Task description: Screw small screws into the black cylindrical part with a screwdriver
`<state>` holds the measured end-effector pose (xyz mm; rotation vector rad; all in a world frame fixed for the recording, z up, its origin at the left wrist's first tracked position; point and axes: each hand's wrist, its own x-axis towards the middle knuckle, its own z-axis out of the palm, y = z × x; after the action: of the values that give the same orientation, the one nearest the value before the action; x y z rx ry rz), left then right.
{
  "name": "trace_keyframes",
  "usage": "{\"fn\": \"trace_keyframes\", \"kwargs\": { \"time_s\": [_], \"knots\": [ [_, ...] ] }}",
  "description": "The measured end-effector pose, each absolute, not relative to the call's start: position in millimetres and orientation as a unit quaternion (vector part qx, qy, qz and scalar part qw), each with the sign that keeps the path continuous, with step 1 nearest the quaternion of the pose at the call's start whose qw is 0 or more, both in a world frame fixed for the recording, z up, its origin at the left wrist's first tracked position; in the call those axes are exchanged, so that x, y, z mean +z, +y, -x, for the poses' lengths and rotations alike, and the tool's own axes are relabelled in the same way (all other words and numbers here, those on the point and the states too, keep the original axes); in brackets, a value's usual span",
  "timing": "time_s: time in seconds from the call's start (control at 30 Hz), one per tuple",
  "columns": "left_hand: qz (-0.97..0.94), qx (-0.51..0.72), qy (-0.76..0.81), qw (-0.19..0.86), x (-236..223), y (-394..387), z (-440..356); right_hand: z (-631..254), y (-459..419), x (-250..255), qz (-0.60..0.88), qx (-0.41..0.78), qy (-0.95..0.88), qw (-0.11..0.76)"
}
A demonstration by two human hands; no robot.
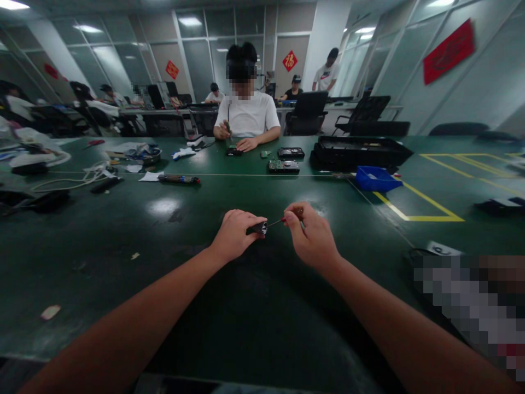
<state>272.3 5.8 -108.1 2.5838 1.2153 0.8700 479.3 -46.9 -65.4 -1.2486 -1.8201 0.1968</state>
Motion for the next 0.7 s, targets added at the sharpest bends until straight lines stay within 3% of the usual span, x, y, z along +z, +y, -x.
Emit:
{"fn": "trace_keyframes", "kwargs": {
  "time_s": [0.33,0.7],
  "knots": [
    [-0.863,0.267,0.421,0.084,-109.4,9.8,-272.0,-480.3,-42.6,-69.8,0.514,0.049,-0.744,0.424],
    [-0.860,0.272,0.422,0.084,-110.5,9.2,-272.6,-480.8,-48.0,-67.5,0.488,0.048,-0.729,0.478]
  ]
}}
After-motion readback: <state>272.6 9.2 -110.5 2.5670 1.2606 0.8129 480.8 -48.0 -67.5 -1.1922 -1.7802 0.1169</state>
